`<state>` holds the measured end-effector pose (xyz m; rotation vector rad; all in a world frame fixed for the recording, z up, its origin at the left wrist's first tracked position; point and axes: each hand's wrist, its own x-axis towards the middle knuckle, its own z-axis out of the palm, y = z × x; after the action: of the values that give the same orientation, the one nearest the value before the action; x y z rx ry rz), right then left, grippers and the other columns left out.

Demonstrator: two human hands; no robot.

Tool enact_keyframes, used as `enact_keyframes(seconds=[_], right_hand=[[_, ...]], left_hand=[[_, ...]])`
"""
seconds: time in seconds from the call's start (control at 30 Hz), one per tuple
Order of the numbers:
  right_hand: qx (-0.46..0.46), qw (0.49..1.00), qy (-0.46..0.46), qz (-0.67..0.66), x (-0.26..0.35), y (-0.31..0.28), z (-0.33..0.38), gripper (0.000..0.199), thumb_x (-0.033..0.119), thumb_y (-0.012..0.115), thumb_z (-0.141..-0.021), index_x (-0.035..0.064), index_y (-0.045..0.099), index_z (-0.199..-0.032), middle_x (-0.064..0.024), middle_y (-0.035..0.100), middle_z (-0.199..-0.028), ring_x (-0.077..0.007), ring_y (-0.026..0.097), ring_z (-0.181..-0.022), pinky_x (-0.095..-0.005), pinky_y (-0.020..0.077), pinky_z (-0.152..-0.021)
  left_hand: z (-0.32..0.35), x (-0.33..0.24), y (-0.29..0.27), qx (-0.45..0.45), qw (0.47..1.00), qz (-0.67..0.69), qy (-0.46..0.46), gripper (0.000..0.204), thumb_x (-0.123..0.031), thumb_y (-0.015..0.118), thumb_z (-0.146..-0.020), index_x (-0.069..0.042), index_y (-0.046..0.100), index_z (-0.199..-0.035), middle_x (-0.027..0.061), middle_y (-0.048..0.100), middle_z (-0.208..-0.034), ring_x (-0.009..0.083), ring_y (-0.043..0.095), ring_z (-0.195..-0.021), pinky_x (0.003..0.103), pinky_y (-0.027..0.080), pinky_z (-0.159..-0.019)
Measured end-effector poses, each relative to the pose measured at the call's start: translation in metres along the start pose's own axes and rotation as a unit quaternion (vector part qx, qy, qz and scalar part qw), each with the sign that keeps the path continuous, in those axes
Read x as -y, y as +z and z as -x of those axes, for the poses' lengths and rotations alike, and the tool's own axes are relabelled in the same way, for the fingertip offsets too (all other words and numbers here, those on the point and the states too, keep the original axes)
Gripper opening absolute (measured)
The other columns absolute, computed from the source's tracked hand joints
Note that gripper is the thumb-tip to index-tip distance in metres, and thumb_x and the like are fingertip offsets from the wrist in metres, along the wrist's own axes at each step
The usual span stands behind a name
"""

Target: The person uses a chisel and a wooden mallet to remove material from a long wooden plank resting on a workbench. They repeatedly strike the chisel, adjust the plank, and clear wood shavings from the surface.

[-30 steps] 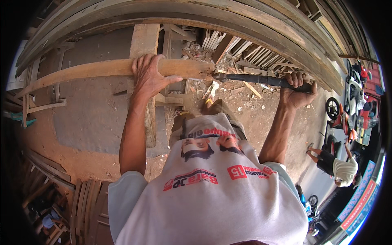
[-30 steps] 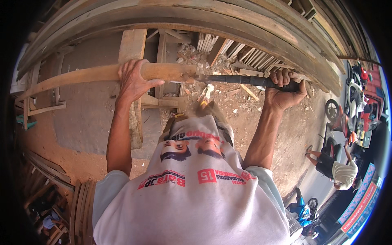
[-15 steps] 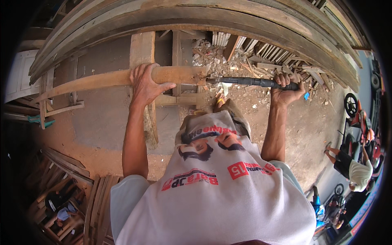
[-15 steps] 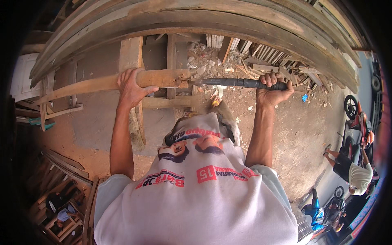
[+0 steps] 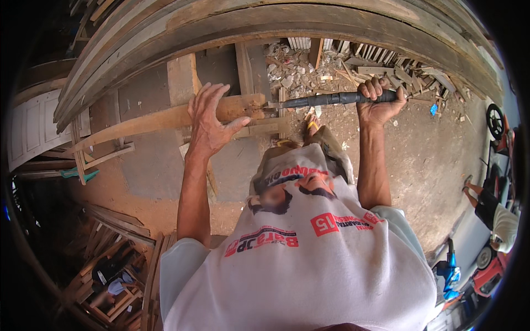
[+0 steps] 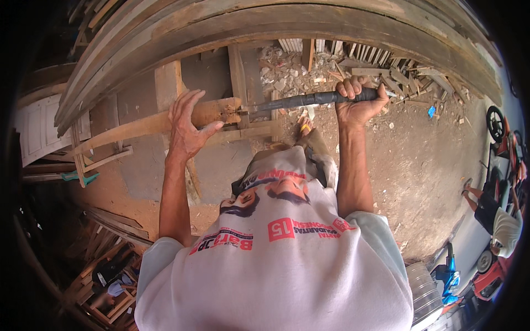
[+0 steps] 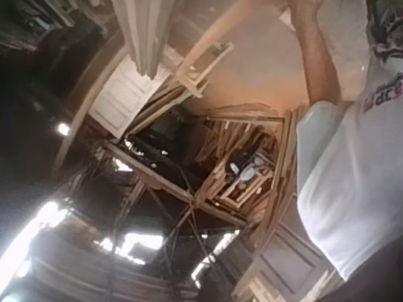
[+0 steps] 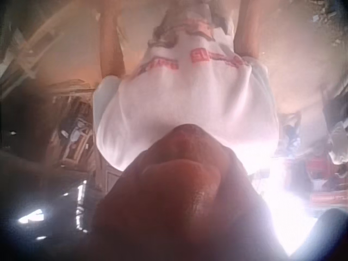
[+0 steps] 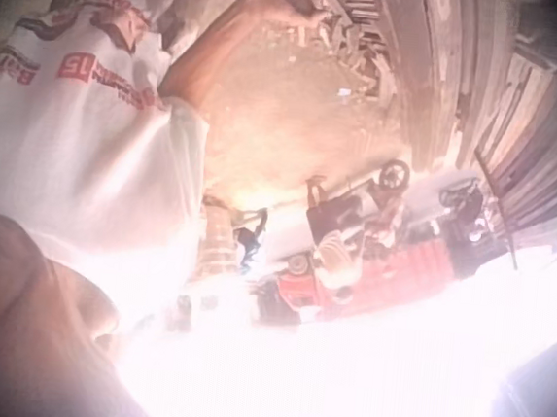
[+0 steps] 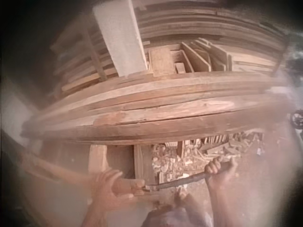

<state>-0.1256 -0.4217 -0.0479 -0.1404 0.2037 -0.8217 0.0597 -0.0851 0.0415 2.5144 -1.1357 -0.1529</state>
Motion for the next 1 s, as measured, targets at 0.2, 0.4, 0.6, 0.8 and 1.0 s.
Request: enact_keyframes(seconds=[0.2,0.4,0.6,0.8,1.0], right_hand=[[-0.233,0.971,0.023,-0.037,-0.018,-0.093,-0.002,0.045,0.05,0.054,-0.091,0.0063,0.05,-0.078,-0.001,0.039,-0.061,-0.0147,0.04,-0.051,-0.0309,0.0398,-0.053],[-0.158,0.987,0.034,-0.021,0.013,-0.089,0.018,0.049,0.054,0.051,-0.091,0.0066,0.053,-0.077,-0.0016,0.04,-0.062,-0.0156,0.04,-0.054,-0.0317,0.0396,-0.055],[-0.093,0.992,-0.054,-0.072,0.068,-0.059,0.057,0.047,0.051,0.052,-0.091,0.005,0.055,-0.081,-0.0009,0.04,-0.063,-0.0139,0.039,-0.054,-0.031,0.0396,-0.057],[-0.066,0.985,-0.159,-0.009,0.096,-0.038,0.139,0.045,0.046,0.058,-0.09,0.0012,0.056,-0.086,-0.0018,0.041,-0.067,-0.0142,0.041,-0.057,-0.0304,0.0402,-0.059],[-0.155,0.95,-0.249,0.104,0.086,-0.039,0.249,0.046,0.05,0.051,-0.094,0.0042,0.058,-0.089,-0.0031,0.046,-0.069,-0.0159,0.045,-0.059,-0.0328,0.0418,-0.062]], left_hand=[[0.0,-0.025,0.045,-0.008,0.995,0.074,0.067,0.052,-0.025,0.081,-0.081,-0.011,0.064,-0.128,0.0107,0.058,-0.137,0.033,0.049,-0.134,0.053,0.032,-0.116],[0.008,-0.058,0.046,-0.077,0.994,0.017,0.079,0.047,-0.013,0.077,-0.082,-0.008,0.064,-0.127,0.0127,0.059,-0.136,0.0356,0.052,-0.131,0.053,0.035,-0.114],[0.033,-0.094,0.071,-0.026,0.976,0.197,0.091,0.053,-0.007,0.075,-0.081,-0.001,0.058,-0.131,0.0196,0.061,-0.127,0.0379,0.06,-0.117,0.045,0.049,-0.1],[0.044,-0.105,0.107,0.091,0.944,0.302,0.098,0.046,-0.015,0.072,-0.089,-0.001,0.058,-0.132,0.0211,0.063,-0.124,0.0345,0.062,-0.115,0.04,0.051,-0.097],[0.092,-0.095,0.114,0.143,0.928,0.324,0.119,0.041,-0.016,0.072,-0.09,-0.001,0.06,-0.126,0.0208,0.063,-0.123,0.0373,0.062,-0.115,0.042,0.049,-0.099]])
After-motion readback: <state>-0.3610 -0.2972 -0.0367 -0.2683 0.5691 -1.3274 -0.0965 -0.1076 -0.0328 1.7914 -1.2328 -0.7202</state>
